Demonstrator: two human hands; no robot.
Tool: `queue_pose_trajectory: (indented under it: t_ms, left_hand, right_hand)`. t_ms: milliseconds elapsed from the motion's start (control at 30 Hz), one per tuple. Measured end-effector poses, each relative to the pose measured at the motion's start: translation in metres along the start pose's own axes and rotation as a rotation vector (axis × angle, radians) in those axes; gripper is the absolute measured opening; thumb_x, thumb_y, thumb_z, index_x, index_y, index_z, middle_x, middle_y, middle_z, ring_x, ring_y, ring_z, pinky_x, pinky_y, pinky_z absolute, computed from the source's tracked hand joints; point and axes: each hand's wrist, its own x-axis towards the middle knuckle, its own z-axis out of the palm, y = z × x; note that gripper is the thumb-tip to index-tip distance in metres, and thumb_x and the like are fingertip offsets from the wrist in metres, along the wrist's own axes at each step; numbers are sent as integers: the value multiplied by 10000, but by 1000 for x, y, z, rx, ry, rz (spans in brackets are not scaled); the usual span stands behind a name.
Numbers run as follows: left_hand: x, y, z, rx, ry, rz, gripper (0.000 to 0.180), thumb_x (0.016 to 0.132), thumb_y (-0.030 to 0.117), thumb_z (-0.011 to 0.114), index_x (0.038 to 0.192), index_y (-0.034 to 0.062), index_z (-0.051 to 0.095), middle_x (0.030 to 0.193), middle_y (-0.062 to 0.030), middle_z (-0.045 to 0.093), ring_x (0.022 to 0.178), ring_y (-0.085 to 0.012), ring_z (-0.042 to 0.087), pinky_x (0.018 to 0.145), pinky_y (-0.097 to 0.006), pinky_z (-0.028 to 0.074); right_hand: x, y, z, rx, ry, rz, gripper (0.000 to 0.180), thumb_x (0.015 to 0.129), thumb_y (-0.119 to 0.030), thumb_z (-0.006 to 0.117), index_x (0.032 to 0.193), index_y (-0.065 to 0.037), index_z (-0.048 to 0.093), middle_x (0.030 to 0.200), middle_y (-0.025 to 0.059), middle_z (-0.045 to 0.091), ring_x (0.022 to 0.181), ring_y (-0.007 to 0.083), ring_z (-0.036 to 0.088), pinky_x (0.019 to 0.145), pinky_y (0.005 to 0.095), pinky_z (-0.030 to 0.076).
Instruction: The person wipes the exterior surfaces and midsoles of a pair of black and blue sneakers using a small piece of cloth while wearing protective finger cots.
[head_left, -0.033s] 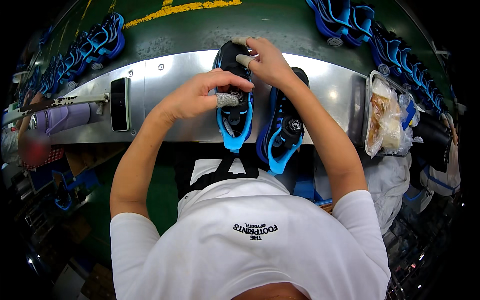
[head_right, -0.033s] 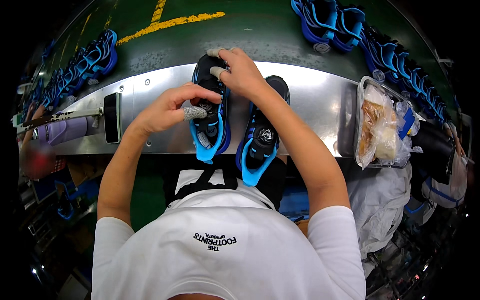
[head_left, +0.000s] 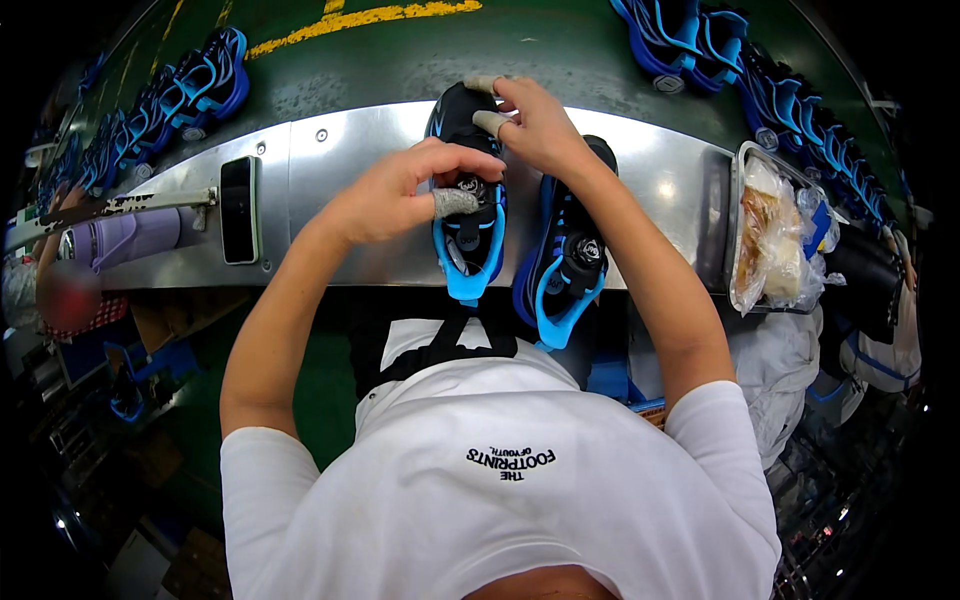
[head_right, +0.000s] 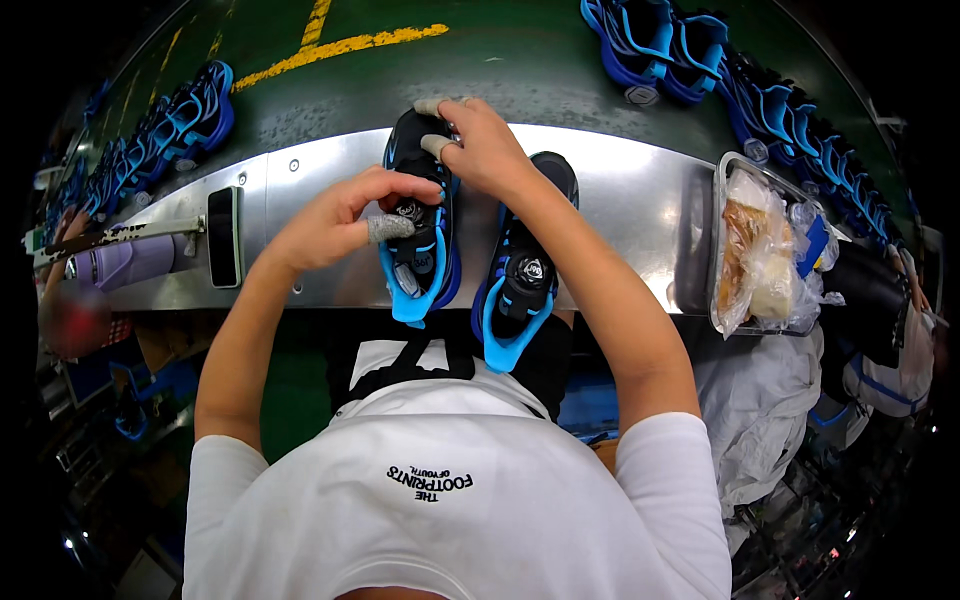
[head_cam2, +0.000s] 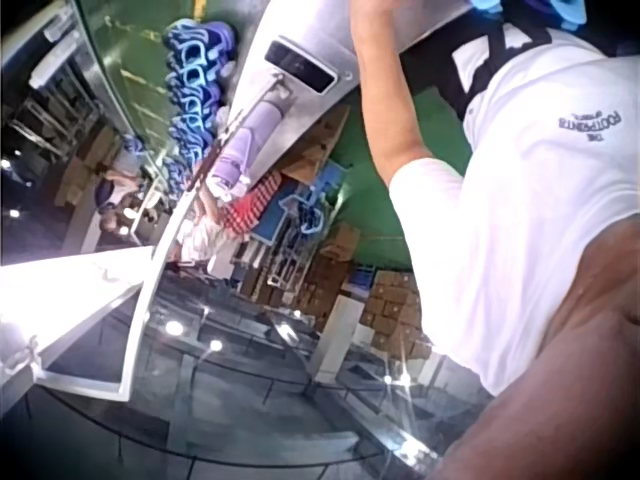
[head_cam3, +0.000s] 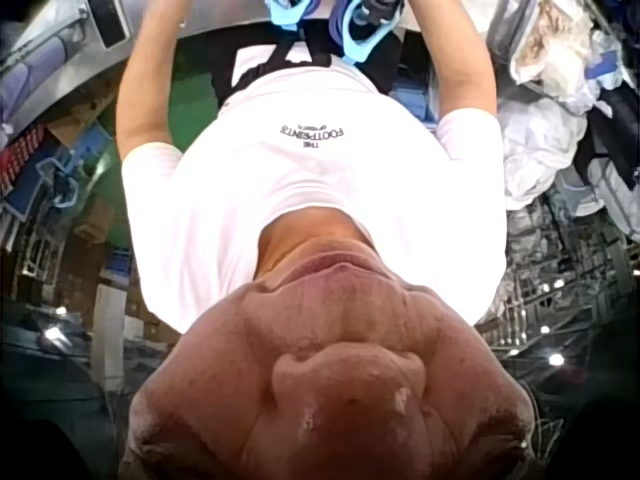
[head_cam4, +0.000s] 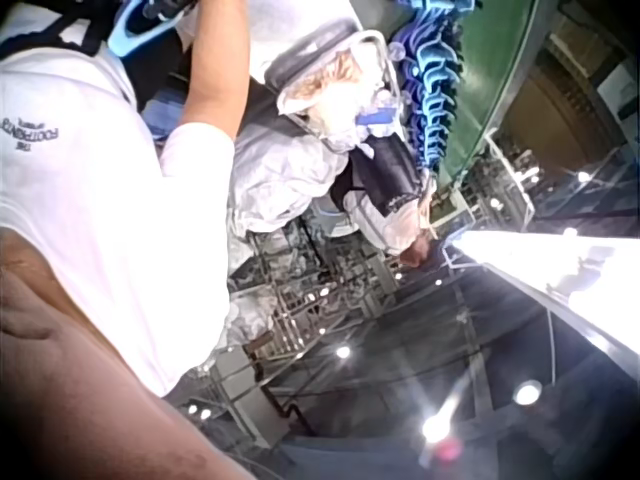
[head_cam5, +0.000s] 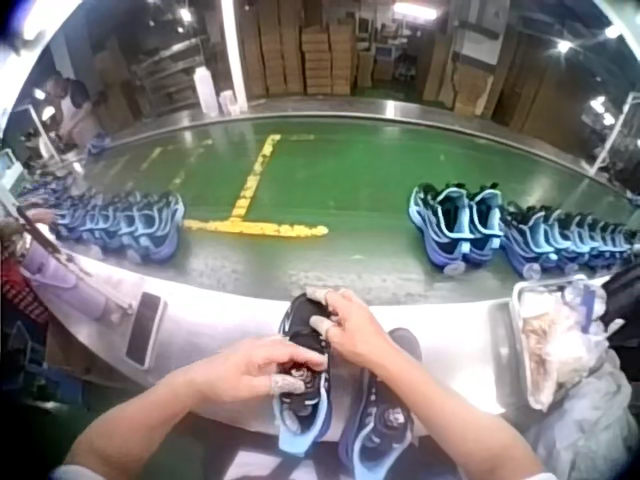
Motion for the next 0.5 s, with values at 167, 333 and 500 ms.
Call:
queue_pose_trajectory:
  t_ms: [167, 333, 500]
  left_hand:
    - [-4, -16, 11, 205, 187, 87, 290, 790, 166, 706, 1056, 63, 656, 1176, -70, 596, 1181, -215, 514, 1033, -365, 387]
    - [11, -24, -12, 74, -74, 183, 278, 817, 120, 661, 1089, 60, 663, 1184, -79, 618, 1270, -233, 476, 1028, -354, 396]
    - [-3, -9, -8, -92, 26, 6, 215, 892, 92, 578, 1081, 44, 667, 1091, -67, 657, 1167, -195, 537, 954, -309, 433]
  right_hand:
    - [0, 0, 1, 31, 33, 10, 420, 861, -193, 661, 1276, -156, 606, 1058, 163, 572, 926, 285, 603, 843, 371, 501]
    - [2, 0, 1, -3, 56, 10, 397, 849, -197, 669, 1243, -170, 631, 994, 146, 579, 886, 273, 599, 834, 367, 495]
    - [-19, -18, -26, 221, -53, 79, 411, 868, -226, 669, 1258, -105, 618, 1131, 158, 593, 1000, 271, 617, 874, 352, 509]
